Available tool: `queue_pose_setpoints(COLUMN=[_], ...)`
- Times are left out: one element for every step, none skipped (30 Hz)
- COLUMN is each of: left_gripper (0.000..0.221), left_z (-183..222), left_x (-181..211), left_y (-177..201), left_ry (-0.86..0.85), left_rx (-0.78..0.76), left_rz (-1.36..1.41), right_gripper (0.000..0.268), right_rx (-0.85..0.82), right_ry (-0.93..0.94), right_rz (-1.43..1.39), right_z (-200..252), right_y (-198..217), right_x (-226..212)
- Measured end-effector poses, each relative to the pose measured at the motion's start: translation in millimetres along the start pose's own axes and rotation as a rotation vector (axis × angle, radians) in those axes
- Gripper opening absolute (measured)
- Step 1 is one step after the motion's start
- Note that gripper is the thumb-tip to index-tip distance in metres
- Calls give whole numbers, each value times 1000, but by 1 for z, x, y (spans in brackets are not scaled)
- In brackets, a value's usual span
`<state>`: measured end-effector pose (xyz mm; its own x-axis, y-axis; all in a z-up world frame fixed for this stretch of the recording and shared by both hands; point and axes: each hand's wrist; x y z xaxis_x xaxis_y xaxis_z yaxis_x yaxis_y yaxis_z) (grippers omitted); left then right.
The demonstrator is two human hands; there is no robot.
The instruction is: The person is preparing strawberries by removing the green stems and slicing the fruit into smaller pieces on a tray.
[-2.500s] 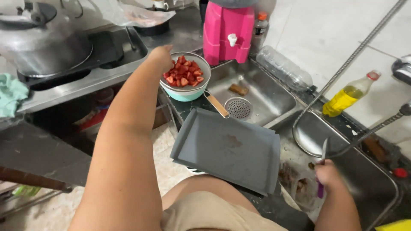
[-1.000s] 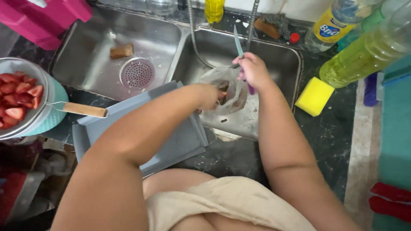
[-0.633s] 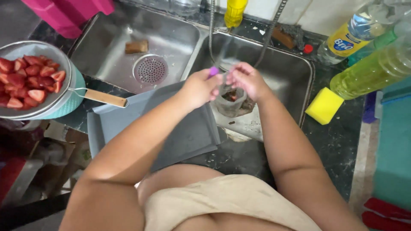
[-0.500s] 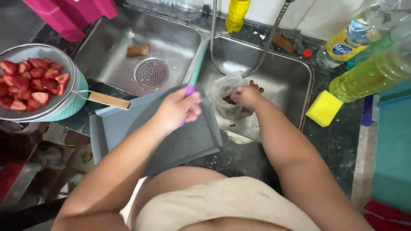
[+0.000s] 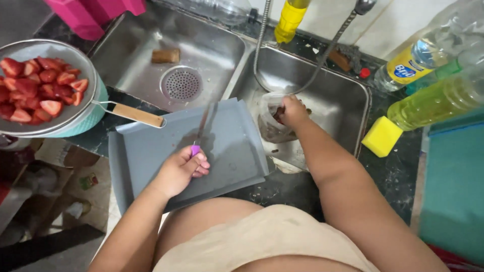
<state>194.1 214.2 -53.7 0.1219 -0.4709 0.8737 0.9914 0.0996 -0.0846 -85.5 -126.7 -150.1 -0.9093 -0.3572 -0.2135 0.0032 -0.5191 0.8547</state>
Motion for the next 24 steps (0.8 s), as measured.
queue_pose_setpoints(left_gripper=[18, 18, 18, 17, 17, 17, 17, 17, 18, 19, 19, 19, 20, 20, 19, 19, 19, 19, 18, 18, 18, 18, 18, 18], left_z=[-6, -9, -7, -6, -2, 2, 5, 6, 7, 9, 9, 10, 11, 11, 10, 9, 9, 10, 10, 10, 9, 9, 9, 9], left_x=[-3, 1, 2, 2, 7, 12, 19, 21, 24, 26, 26, 25, 24, 23, 22, 21, 21, 21, 21, 20, 19, 18, 17, 16], left_y=[2, 3, 3, 2, 1, 0, 0, -1, -1, -1, -1, 0, -1, 0, 1, 1, 1, 1, 0, 1, 1, 1, 1, 1], left_ry=[-2, -11, -1, 9, 15, 25, 33, 36, 49, 63, 65, 64, 63, 66, 57, 48, 46, 43, 39, 37, 34, 31, 29, 26], left_rx=[1, -2, -2, -1, -4, 3, 10, 8, 4, 1, -1, -3, -5, -7, -14, -21, -20, -17, -16, -18, -16, -14, -19, -8], left_rz=[-54, -53, -47, -41, -38, -9, 16, 16, 23, 29, 27, 34, 43, 42, 36, 30, 31, 32, 33, 33, 45, 57, 56, 57], right_gripper=[28, 28, 26, 27, 27, 30, 35, 35, 37, 39, 39, 37, 36, 36, 35, 34, 34, 33, 34, 34, 32, 31, 31, 27], right_rx=[76, 84, 56, 28, 22, 122, 227, 225, 208, 192, 192, 158, 122, 121, 111, 100, 101, 82, 64, 65, 72, 78, 80, 40], right_ry=[26, 24, 22, 19, 17, 152, 286, 284, 332, 381, 378, 389, 400, 398, 412, 426, 427, 425, 422, 420, 371, 322, 317, 352], right_rz=[58, 62, 90, 118, 118, 235, 350, 348, 293, 238, 235, 201, 168, 166, 186, 206, 208, 192, 175, 176, 179, 181, 182, 255], right_z=[-5, -6, -2, 2, -4, -10, -16, -25, -33, -41, -29, -16, -3, -19, -35, -51, -50, -50, -48, -50, -50, -51, -43, -35], right_y=[2, 3, -3, -9, -16, -24, -30, -34, -40, -47, -38, -30, -21, -37, -52, -66, -66, -66, -66, -68, -69, -70, -63, -56], right_x=[13, 12, 11, 11, 16, 20, 24, 28, 32, 35, 24, 12, 1, 4, 8, 11, 7, 4, 1, 2, 4, 6, 4, 1])
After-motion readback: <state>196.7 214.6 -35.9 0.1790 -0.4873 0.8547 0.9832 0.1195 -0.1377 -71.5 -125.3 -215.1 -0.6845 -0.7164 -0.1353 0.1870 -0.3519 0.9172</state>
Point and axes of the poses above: each hand's wrist, its own z-axis away from the middle knuckle, its own y-axis out of the back of the hand, x = y × z, and after that the axes turned 7 degrees about -x, right-handed
